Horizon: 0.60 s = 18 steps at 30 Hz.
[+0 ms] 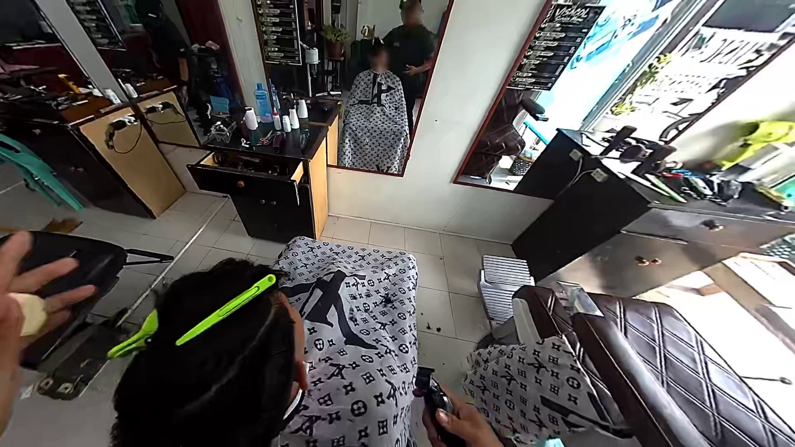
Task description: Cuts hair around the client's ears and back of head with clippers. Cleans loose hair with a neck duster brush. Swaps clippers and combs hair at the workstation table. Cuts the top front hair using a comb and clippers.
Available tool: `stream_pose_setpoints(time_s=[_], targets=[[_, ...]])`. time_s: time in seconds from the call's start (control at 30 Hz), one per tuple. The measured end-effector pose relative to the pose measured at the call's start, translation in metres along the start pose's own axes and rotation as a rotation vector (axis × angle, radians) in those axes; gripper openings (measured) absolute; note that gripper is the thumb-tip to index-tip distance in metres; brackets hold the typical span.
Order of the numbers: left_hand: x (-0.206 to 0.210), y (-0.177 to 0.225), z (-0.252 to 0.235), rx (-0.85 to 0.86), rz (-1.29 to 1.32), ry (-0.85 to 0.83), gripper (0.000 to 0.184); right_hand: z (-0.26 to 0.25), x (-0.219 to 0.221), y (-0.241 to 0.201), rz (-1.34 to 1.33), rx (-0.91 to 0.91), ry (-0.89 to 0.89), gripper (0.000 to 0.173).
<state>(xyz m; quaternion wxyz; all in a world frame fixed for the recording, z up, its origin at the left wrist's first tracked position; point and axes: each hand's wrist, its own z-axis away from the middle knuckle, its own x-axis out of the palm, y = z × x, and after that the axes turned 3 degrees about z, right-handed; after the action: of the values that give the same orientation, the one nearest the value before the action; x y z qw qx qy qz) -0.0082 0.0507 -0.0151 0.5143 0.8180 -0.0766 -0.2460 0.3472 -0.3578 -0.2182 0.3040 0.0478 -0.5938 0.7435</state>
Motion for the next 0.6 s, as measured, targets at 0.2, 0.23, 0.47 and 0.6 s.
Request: stream_pose_setpoints(time_s=[0.2, 0.23, 0.47, 0.6], targets=[[0.051, -0.011, -0.051, -0.362, 0.189, -0.362, 0.086, 0.031, 0.024, 0.012, -0.037, -0.073, 0.166, 0.049], [0.057, -0.009, -0.059, -0.370, 0.209, -0.416, 0.084, 0.032, 0.025, 0.011, -0.042, -0.083, 0.181, 0.046], [0.101, -0.008, -0.120, -0.200, 0.246, -0.815, 0.084, 0.033, 0.060, 0.025, 0.007, -0.156, 0.380, 0.033], [0.119, -0.035, -0.146, -0.156, 0.080, -0.990, 0.072, 0.039, 0.111, 0.042, 0.021, -0.296, 0.508, 0.030]])
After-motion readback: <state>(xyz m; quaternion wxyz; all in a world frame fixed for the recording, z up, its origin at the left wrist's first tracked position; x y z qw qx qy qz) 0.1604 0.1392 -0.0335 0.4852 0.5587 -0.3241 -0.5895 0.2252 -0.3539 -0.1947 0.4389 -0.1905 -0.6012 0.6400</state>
